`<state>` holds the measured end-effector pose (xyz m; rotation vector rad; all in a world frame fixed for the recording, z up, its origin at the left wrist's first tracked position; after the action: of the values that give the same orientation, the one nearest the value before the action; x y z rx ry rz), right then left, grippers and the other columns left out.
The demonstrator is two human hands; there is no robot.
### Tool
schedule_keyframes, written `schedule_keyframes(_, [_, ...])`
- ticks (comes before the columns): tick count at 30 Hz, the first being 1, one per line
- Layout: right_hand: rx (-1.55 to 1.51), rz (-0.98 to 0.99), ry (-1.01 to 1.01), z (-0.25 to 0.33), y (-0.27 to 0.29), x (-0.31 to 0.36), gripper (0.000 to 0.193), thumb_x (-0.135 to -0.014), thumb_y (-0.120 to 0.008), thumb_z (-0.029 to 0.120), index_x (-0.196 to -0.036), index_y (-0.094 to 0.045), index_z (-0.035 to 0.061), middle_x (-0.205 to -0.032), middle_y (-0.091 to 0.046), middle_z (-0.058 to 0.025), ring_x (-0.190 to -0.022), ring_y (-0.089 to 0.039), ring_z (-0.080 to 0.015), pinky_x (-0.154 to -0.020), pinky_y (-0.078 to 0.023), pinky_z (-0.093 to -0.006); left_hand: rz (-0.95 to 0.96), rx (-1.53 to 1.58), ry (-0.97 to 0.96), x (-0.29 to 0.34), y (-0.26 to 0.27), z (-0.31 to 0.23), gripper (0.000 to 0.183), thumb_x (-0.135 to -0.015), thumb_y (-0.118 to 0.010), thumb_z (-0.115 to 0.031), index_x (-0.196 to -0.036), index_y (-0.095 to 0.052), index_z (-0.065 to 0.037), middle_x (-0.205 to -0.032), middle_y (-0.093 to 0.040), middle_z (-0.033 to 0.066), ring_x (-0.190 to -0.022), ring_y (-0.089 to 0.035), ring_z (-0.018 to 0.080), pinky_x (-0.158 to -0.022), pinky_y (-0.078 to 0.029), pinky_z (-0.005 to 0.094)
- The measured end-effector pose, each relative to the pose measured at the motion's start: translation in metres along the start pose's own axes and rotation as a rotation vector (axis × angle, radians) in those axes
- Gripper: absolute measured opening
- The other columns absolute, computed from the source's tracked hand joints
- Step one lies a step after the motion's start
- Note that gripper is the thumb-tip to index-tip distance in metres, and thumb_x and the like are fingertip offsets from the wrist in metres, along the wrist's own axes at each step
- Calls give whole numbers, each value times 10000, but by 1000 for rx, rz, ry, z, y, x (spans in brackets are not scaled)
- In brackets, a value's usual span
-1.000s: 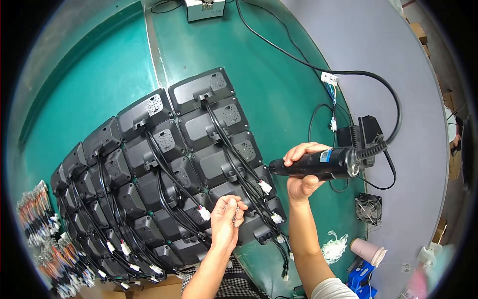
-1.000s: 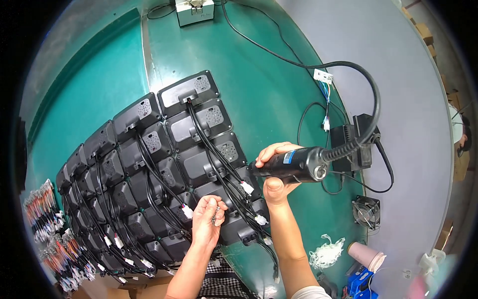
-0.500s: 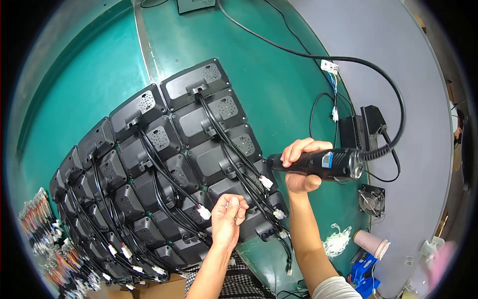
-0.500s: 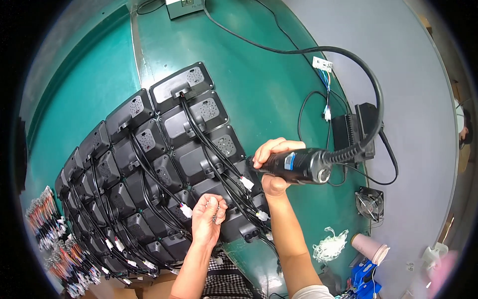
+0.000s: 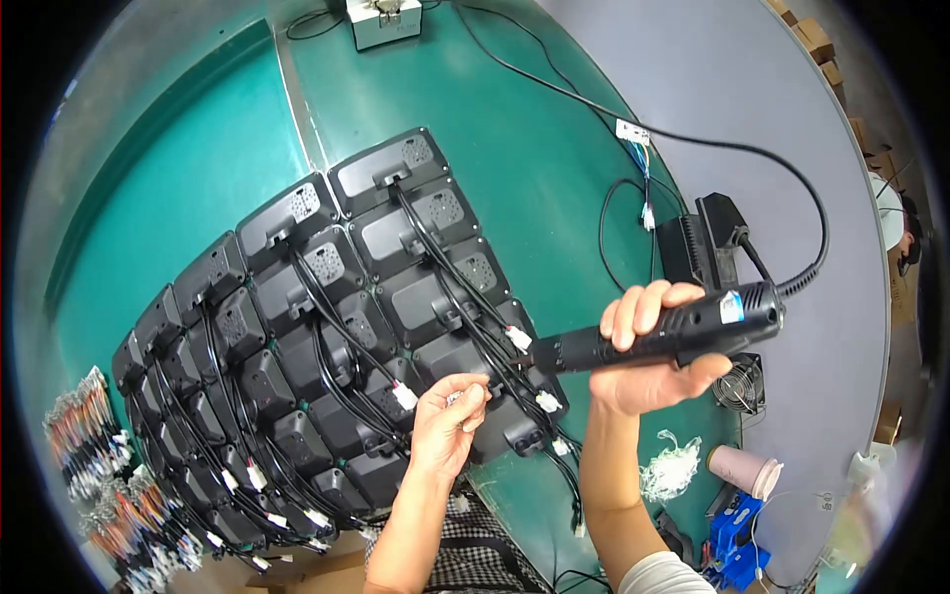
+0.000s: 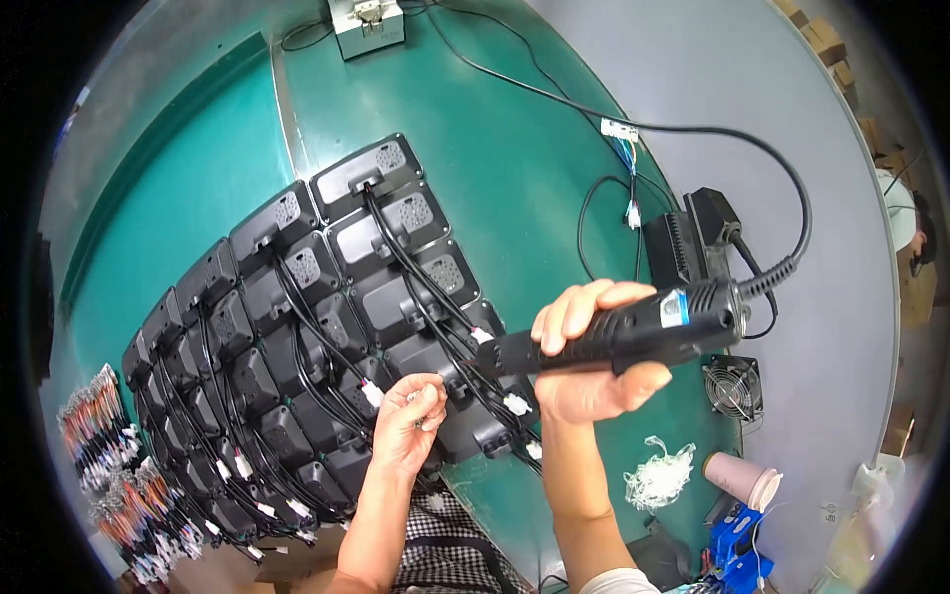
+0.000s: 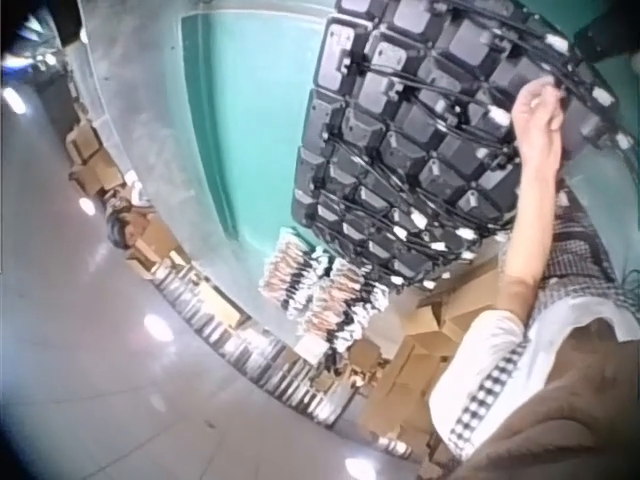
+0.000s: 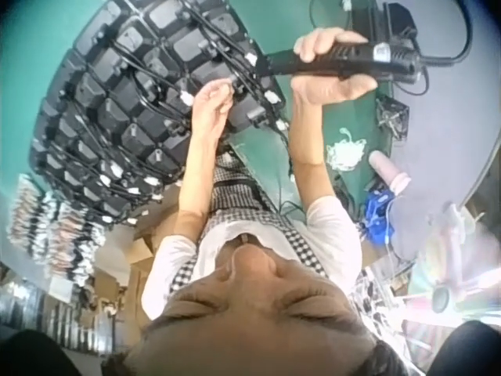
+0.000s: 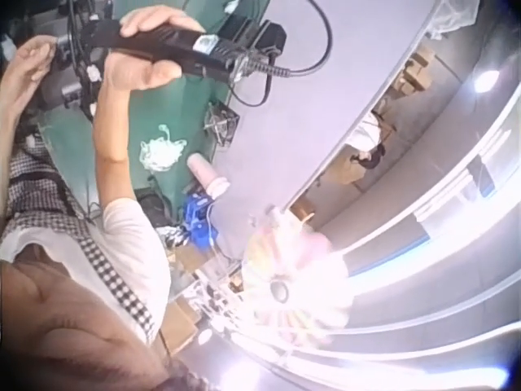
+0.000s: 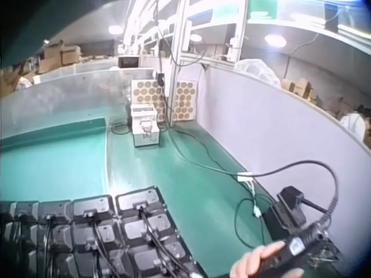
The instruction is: The person drives screws into the plastic housings of electronic components using an electric screwdriver.
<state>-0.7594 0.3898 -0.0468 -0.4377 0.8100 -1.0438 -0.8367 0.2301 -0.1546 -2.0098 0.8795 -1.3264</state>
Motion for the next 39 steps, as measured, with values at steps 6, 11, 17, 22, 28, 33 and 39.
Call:
schedule_keyframes(6, [-3,-139,-80,3,-1,27,672,-673,-527,664,-920,-426,47,-687,-470,-48,-499,-479,-140,-475,-427,-270,39,-64,29,2,-6,-1,149,-755,-642,-100,-796,-556,15,-692,-568,100,-500,-427,71,-420,-309,167])
schedule_keyframes(11, [-34,-171,-73,7,3,31,667,-680,-519,663,-919,-427,48,-697,-475,-48,-507,-478,-139,-472,-425,-265,56,-106,63,2,-7,6,135,-787,-611,-95,-798,-551,25,-660,-560,83,-486,-413,53,-410,-289,155])
schedule_keyframes(17, [7,-210,-46,10,14,34,663,-688,-515,658,-923,-417,46,-705,-480,-59,-508,-474,-139,-462,-418,-256,2,-209,107,2,-11,11,241,-836,-562,-213,-796,-557,24,-638,-554,73,-466,-399,46,-391,-269,150])
schedule_keyframes(22, [285,-111,112,12,33,28,654,-664,-599,600,-926,-396,36,-702,-481,-80,-520,-486,-156,-480,-431,-269,-179,-272,-24,5,-5,-1,334,-888,-458,-290,-875,-559,28,-676,-540,37,-506,-407,31,-409,-285,143])
schedule_keyframes(28, [381,-97,117,-3,56,36,652,-624,-687,529,-927,-392,33,-705,-491,-95,-549,-517,-172,-523,-464,-280,-211,-141,-189,-13,4,4,182,-854,-519,-127,-957,-532,22,-724,-543,31,-540,-411,32,-433,-312,139])
schedule_keyframes(33, [431,-99,125,-15,62,41,675,-620,-671,556,-926,-383,28,-692,-483,-91,-525,-506,-166,-489,-460,-266,-225,-153,-196,-17,7,7,193,-856,-516,-134,-971,-521,22,-732,-545,38,-541,-407,34,-437,-312,140])
schedule_keyframes(39, [426,85,171,-23,61,51,675,-635,-614,610,-896,-356,44,-652,-460,-64,-467,-464,-145,-404,-410,-237,-214,-131,-179,-18,7,8,171,-863,-506,-140,-950,-511,8,-740,-545,45,-541,-400,46,-445,-312,151])
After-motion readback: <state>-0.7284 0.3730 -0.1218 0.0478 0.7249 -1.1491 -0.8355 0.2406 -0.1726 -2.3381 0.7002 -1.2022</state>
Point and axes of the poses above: each hand's wrist, its own x-axis away from the middle knuckle, its own y-axis out of the back of the hand, z = x × y, the point moved 3 cm from there along -x, towards the middle knuckle
